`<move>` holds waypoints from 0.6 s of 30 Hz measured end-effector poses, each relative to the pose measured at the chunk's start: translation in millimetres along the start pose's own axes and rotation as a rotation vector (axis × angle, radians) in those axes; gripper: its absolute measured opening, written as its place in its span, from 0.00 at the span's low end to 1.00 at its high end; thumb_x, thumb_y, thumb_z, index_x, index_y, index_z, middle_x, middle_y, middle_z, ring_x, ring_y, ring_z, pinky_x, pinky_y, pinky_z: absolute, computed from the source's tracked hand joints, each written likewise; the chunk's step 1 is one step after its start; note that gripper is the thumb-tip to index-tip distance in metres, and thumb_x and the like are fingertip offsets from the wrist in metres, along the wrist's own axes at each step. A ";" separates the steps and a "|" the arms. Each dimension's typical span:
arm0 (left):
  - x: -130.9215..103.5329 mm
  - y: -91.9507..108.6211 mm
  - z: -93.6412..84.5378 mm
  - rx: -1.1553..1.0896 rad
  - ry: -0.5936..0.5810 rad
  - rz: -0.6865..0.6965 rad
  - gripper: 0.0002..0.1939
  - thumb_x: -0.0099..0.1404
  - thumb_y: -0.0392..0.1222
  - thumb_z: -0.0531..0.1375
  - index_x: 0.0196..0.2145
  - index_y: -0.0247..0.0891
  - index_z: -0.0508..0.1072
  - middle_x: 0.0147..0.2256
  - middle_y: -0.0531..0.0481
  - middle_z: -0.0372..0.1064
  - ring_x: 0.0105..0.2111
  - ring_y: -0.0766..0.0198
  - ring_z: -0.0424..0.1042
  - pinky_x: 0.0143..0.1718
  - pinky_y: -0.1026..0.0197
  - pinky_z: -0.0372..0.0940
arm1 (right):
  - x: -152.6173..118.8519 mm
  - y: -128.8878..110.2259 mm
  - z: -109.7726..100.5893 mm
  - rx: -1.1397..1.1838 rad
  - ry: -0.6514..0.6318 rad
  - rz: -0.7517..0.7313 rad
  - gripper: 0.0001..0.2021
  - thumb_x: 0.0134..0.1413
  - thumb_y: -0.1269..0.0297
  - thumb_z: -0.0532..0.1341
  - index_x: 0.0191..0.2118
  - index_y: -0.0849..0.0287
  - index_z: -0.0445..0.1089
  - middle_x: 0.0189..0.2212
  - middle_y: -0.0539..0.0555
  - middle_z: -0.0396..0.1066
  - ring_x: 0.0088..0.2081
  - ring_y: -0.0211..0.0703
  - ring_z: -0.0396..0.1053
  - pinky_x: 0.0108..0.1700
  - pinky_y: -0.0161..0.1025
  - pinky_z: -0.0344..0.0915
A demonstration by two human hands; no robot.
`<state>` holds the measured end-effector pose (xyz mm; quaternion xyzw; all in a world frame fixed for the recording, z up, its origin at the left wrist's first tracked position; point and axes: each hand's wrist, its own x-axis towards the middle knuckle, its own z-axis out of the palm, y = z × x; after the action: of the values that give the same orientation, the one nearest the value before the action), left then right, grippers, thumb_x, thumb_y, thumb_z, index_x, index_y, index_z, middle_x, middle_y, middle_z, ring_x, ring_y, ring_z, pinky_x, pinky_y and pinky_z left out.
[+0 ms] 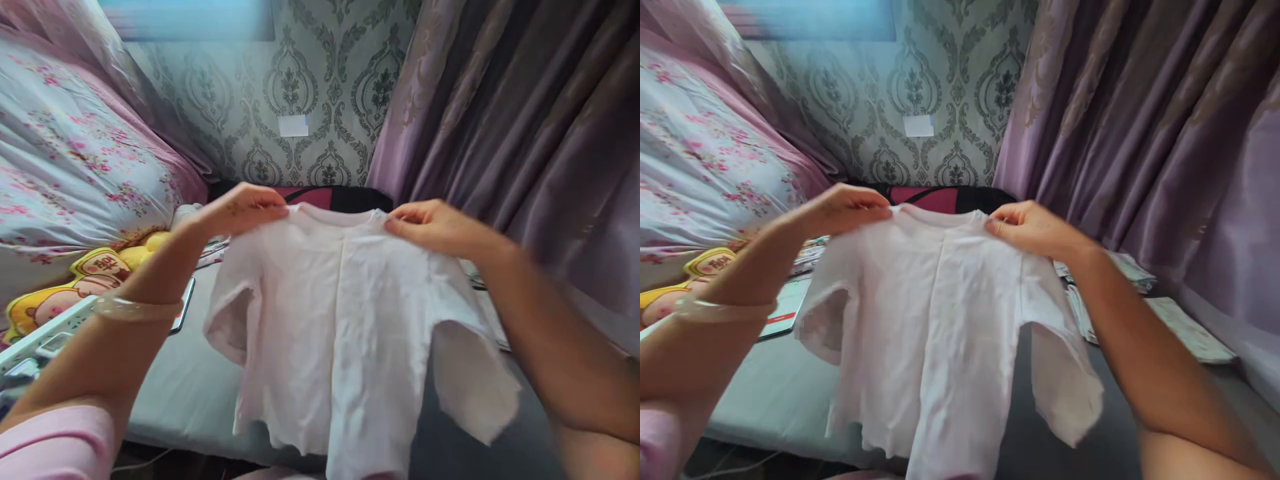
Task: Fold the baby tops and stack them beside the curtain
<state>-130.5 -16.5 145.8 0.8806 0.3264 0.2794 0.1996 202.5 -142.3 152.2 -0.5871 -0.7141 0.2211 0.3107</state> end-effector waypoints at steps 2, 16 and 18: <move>5.7 -37.6 37.4 -0.023 -0.137 -0.046 0.22 0.59 0.58 0.59 0.34 0.35 0.78 0.28 0.49 0.72 0.27 0.64 0.65 0.24 0.64 0.59 | 15.3 34.9 27.0 -0.013 -0.067 0.037 0.21 0.48 0.42 0.64 0.31 0.57 0.76 0.29 0.53 0.76 0.29 0.44 0.70 0.30 0.39 0.64; 0.1 -155.3 176.0 0.067 -0.236 -0.154 0.22 0.62 0.55 0.54 0.35 0.34 0.77 0.25 0.49 0.71 0.26 0.64 0.65 0.28 0.65 0.57 | 46.0 163.9 136.4 -0.315 -0.149 0.141 0.15 0.60 0.58 0.55 0.44 0.56 0.76 0.40 0.55 0.77 0.41 0.48 0.71 0.40 0.36 0.61; 3.0 -161.5 178.9 0.086 -0.249 -0.163 0.22 0.62 0.55 0.53 0.34 0.34 0.76 0.26 0.49 0.71 0.27 0.64 0.66 0.29 0.65 0.59 | 51.2 170.2 138.9 -0.334 -0.153 0.149 0.15 0.61 0.58 0.55 0.44 0.57 0.76 0.40 0.55 0.77 0.42 0.47 0.71 0.40 0.35 0.61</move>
<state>-92.1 69.5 -76.1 0.8869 0.3811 0.1367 0.2225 218.1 -49.2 -52.7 -0.6630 -0.7171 0.1659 0.1365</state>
